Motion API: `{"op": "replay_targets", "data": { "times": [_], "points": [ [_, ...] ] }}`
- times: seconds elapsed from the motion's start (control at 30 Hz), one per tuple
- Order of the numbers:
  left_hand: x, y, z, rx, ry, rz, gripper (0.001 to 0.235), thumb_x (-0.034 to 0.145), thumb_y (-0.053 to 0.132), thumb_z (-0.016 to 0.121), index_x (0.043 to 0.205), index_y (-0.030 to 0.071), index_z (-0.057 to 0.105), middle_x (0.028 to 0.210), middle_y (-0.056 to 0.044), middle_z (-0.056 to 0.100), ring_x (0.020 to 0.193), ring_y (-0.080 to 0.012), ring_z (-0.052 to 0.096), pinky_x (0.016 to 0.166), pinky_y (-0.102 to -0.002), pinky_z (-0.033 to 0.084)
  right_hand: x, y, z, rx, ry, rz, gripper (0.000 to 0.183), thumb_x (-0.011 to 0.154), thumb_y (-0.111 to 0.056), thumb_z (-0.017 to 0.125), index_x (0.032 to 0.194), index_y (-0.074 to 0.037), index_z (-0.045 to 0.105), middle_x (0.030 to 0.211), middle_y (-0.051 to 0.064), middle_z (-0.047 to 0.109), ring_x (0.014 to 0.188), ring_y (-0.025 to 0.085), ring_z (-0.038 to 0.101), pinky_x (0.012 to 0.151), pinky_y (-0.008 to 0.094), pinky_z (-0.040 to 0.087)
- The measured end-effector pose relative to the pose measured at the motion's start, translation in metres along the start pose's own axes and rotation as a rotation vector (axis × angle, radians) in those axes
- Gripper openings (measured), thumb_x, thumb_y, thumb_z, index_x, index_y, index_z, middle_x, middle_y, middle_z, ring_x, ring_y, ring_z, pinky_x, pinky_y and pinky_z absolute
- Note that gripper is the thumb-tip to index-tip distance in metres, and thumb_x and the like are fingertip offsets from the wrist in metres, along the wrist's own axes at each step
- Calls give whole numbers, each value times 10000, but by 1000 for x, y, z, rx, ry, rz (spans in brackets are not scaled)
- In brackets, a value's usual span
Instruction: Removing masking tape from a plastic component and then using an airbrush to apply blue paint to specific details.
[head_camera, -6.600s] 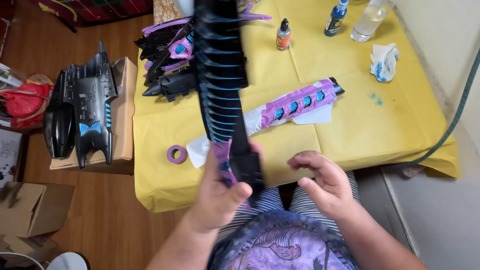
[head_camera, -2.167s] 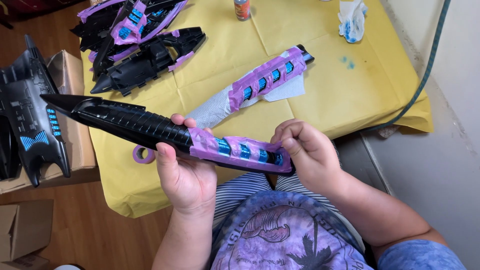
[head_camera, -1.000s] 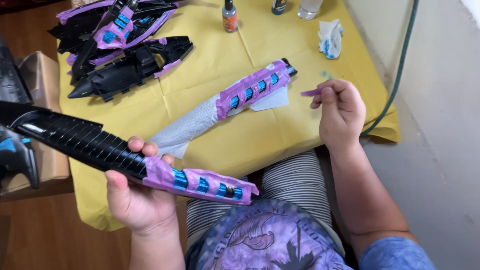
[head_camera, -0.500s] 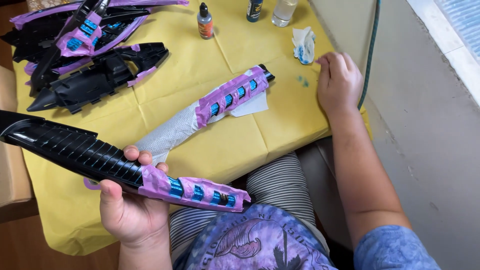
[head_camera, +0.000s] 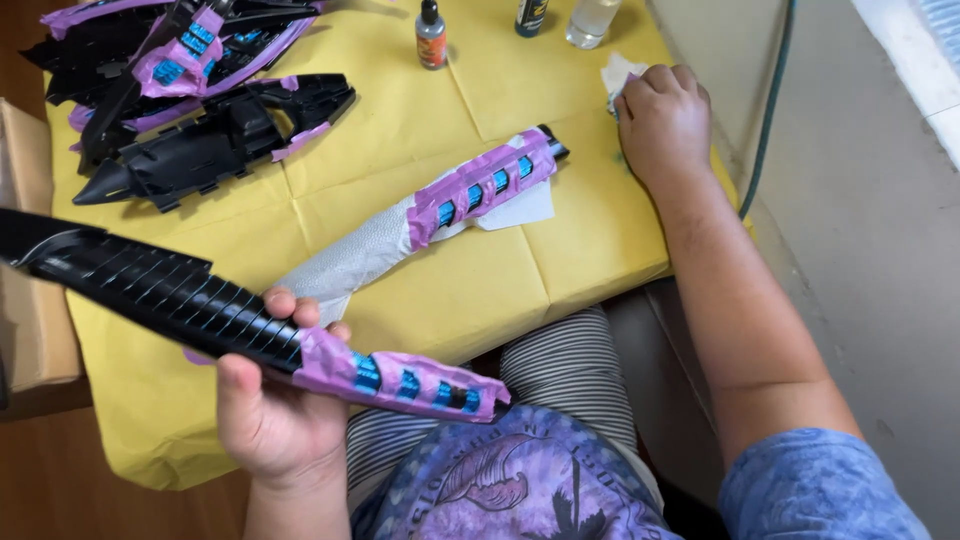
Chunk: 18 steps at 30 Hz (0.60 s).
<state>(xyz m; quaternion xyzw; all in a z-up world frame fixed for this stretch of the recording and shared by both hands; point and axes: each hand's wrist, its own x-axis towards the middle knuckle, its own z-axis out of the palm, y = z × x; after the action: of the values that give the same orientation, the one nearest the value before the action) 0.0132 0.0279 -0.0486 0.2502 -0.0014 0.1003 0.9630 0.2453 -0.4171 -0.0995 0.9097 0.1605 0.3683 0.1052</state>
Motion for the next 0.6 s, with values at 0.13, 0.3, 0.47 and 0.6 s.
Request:
{"op": "replay_targets", "data": {
  "times": [0.13, 0.3, 0.47, 0.6],
  "points": [
    [8, -8, -1, -15, 17, 21, 582, 934, 298, 829, 1403, 117, 536, 1221, -126, 634, 1090, -252, 644, 875, -442, 589, 7, 2, -12, 283, -120, 85, 140, 932, -218, 796, 956, -82, 773, 886, 122, 689, 894, 385, 612, 792, 453, 520],
    [17, -16, 12, -41, 2, -7, 496, 955, 319, 777, 1330, 84, 554, 1217, -97, 636, 1117, -228, 636, 886, -410, 569, 17, -5, -55, 609, -398, 649, 196, 1082, -314, 755, 1109, -124, 715, 1031, 93, 736, 926, 255, 668, 815, 413, 521],
    [19, -20, 26, -20, 36, 30, 485, 942, 309, 792, 1314, 85, 576, 1221, -106, 640, 1119, -245, 631, 889, -414, 575, 6, -26, -97, 589, 19, 245, 169, 1070, 42, 840, 1141, 56, 687, 1098, 170, 609, 967, 306, 602, 870, 410, 520],
    [14, -23, 44, 110, 22, 97, 421, 970, 335, 777, 1286, 124, 595, 1247, -95, 630, 1134, -254, 622, 895, -447, 564, 10, -86, -175, 848, -7, 106, 216, 1021, 104, 844, 1148, 81, 672, 1153, 222, 698, 1087, 381, 661, 954, 462, 500]
  ]
}}
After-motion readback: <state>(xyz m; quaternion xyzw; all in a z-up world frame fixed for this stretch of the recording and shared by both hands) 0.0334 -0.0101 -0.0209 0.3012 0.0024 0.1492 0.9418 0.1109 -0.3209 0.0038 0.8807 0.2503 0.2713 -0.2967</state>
